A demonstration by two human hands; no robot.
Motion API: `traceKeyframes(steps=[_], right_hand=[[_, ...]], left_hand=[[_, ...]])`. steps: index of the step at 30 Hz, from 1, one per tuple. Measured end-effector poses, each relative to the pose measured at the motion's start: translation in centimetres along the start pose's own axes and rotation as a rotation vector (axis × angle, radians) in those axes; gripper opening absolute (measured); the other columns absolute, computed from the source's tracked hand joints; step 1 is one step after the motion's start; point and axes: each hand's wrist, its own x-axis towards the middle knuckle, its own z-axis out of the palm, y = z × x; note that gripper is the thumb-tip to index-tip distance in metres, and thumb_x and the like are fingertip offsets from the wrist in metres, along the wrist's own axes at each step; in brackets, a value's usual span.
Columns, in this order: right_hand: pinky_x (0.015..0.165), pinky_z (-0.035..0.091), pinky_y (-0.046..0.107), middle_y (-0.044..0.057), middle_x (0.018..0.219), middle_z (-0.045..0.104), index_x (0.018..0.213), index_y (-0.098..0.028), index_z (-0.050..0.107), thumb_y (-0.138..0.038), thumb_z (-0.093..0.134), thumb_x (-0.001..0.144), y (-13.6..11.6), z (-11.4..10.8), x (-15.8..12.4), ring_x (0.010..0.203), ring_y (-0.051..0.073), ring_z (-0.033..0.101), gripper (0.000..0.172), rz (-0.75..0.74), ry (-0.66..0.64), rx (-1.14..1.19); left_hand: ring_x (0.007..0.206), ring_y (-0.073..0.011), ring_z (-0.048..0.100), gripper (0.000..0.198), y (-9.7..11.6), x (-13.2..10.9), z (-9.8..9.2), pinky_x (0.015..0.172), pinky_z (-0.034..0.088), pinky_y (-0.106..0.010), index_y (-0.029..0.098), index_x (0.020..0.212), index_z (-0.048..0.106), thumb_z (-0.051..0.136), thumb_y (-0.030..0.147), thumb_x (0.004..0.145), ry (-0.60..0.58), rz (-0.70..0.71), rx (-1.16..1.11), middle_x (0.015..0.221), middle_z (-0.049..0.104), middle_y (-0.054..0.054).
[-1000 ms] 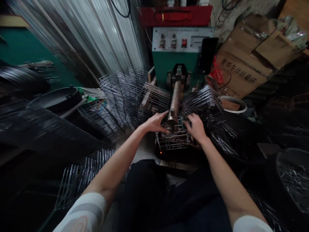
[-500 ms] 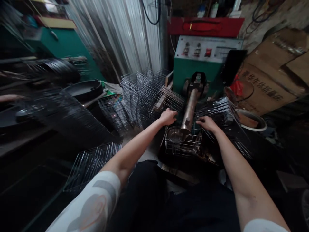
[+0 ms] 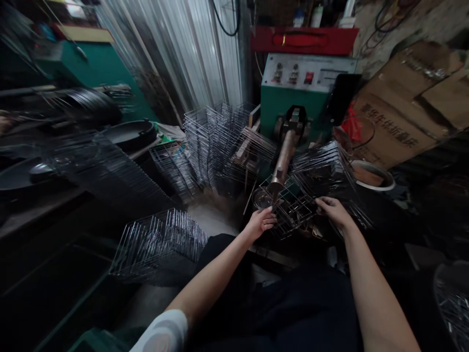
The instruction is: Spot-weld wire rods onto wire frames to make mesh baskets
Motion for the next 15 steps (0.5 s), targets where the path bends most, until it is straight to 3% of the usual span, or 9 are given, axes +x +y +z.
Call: traceKeyframes(steps=[4, 7, 10, 13, 15], right_hand=[[0.056, 0.047, 0.022, -0.003, 0.061, 0.055, 0.074, -0.017, 0.064, -0.065, 0.088, 0.052, -0.2, 0.5, 0.0, 0.057, 0.011, 0.051, 0.058, -0.006, 0.055, 0.048], [0.054, 0.046, 0.021, -0.003, 0.064, 0.056, 0.073, -0.017, 0.063, -0.065, 0.089, 0.047, 0.0, 1.5, -0.4, 0.057, 0.010, 0.050, 0.060, -0.022, 0.103, 0.111], [0.052, 0.044, 0.021, -0.002, 0.066, 0.057, 0.072, -0.017, 0.063, -0.066, 0.090, 0.040, 0.5, 3.0, -0.7, 0.057, 0.010, 0.050, 0.065, -0.048, 0.168, 0.183], [0.048, 0.042, 0.020, -0.003, 0.064, 0.055, 0.072, -0.017, 0.063, -0.065, 0.091, 0.036, 0.7, 4.3, -1.3, 0.055, 0.009, 0.049, 0.067, -0.077, 0.235, 0.247], [0.046, 0.039, 0.019, -0.005, 0.062, 0.051, 0.072, -0.018, 0.061, -0.064, 0.090, 0.036, 0.6, 4.9, -1.9, 0.052, 0.008, 0.045, 0.065, -0.101, 0.282, 0.278]], left_hand=[[0.060, -0.0084, 0.060, 0.054, 0.3, 0.3, 3.4, 0.054, 0.053, -0.021, 0.019, 0.112, 0.046, 0.079, 0.039, 0.074, 0.055, -0.035, -0.082, 0.085, 0.060, 0.000], [0.055, -0.0052, 0.053, 0.055, 0.1, -0.8, 3.6, 0.050, 0.052, -0.019, 0.020, 0.116, 0.043, 0.077, 0.032, 0.074, 0.093, -0.031, -0.067, 0.084, 0.057, 0.002], [0.054, -0.0052, 0.051, 0.055, 0.3, -2.7, 1.1, 0.047, 0.050, -0.018, 0.017, 0.113, 0.049, 0.079, 0.027, 0.068, 0.071, -0.021, 0.003, 0.080, 0.057, 0.002], [0.053, -0.0064, 0.052, 0.057, 1.8, -5.1, -3.3, 0.046, 0.049, -0.019, 0.014, 0.113, 0.055, 0.081, 0.024, 0.063, 0.072, -0.011, 0.092, 0.075, 0.057, 0.002], [0.053, -0.0076, 0.053, 0.064, 4.0, -6.8, -6.8, 0.045, 0.048, -0.020, 0.012, 0.119, 0.054, 0.082, 0.022, 0.062, 0.113, 0.010, 0.144, 0.074, 0.059, 0.002]])
